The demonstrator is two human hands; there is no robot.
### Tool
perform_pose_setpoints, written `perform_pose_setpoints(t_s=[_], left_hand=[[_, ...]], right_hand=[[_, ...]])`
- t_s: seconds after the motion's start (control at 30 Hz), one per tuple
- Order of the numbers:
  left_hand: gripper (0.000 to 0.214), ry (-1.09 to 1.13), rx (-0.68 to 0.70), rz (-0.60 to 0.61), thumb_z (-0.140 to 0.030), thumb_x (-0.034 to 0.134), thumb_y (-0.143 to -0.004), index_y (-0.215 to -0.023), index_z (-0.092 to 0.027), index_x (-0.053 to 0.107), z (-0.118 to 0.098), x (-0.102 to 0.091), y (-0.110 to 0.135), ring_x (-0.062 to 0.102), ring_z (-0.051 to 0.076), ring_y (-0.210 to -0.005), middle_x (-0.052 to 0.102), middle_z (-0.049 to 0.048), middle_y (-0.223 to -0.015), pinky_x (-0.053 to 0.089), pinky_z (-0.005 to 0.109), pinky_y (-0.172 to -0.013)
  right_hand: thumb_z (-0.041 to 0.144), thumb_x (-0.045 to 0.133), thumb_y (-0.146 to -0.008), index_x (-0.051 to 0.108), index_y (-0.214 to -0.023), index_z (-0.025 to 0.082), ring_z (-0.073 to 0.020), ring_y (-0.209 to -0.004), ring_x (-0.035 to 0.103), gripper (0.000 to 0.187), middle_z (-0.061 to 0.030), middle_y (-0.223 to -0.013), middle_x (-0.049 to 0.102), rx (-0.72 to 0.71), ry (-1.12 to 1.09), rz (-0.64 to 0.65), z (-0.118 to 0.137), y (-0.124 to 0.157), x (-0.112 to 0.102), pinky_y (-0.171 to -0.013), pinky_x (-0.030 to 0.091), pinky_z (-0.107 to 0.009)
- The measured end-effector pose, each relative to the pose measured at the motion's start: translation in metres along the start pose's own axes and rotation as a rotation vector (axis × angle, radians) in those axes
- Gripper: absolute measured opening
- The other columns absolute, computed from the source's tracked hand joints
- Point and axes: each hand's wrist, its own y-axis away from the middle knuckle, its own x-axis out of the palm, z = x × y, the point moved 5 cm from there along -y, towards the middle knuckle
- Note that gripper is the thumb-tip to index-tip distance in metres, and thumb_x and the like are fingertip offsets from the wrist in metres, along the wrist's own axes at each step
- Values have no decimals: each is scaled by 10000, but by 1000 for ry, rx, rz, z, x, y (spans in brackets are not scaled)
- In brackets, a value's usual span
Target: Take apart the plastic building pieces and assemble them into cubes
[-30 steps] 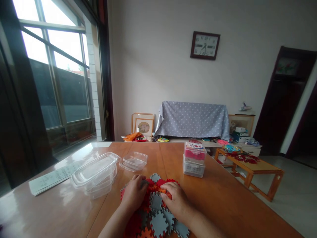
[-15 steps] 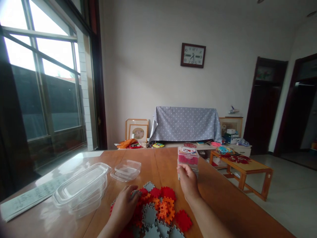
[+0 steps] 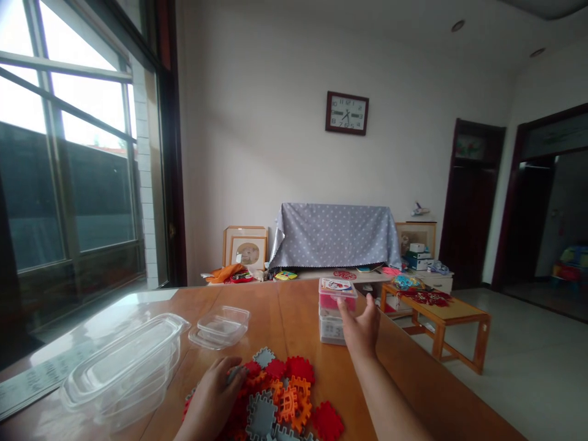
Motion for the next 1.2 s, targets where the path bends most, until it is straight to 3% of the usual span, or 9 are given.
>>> perform_pose_setpoints(t_s=[0.1,0.27,0.53,0.73,0.9,1.2], left_hand=[[335,-8,4,3,-394,473,-937,-1131,-221,684,1,1,0,651,227,-1095,700,80,-1208,461,306,-967],[324,8,15,-6,-383,475,-935,-1116,-217,686,1,0,1,655,222,-1086,702,79,-1186,459,302,-958],[326,18,-10,-13,-370,490,-925,-1124,-203,687,-3,-4,2,652,218,-1098,702,83,-1175,449,286,-954],[303,7,-18,-12,-356,501,-924,-1109,-212,693,-7,-8,5,657,209,-1068,704,76,-1153,449,266,-933],[309,17,-26,-10,-362,508,-921,-1124,-218,691,-7,-9,5,655,212,-1077,703,74,-1168,451,269,-935],[301,34,-22,-19,-354,512,-917,-1114,-214,692,-8,-10,6,653,217,-1084,702,78,-1167,456,275,-951]], right_hand=[[719,637,-754,293,-1551,123,-420,-1461,294,1053,-269,-1603,283,-137,220,11,26,9,11,-1142,290,-564],[683,576,-815,197,-1594,194,-432,-1490,207,994,-213,-1655,187,-203,463,48,57,13,35,-1115,250,-627],[594,560,-848,146,-1606,239,-419,-1490,188,934,-181,-1664,154,-142,562,92,53,5,43,-1062,315,-617],[602,579,-833,186,-1595,209,-432,-1489,162,943,-190,-1663,135,-201,560,45,57,4,43,-1118,234,-625],[584,566,-838,142,-1608,224,-440,-1489,152,950,-187,-1665,122,-178,555,79,54,3,47,-1068,308,-627],[529,584,-829,245,-1585,240,-428,-1442,247,878,-175,-1630,238,-230,533,17,59,7,43,-1046,316,-623]])
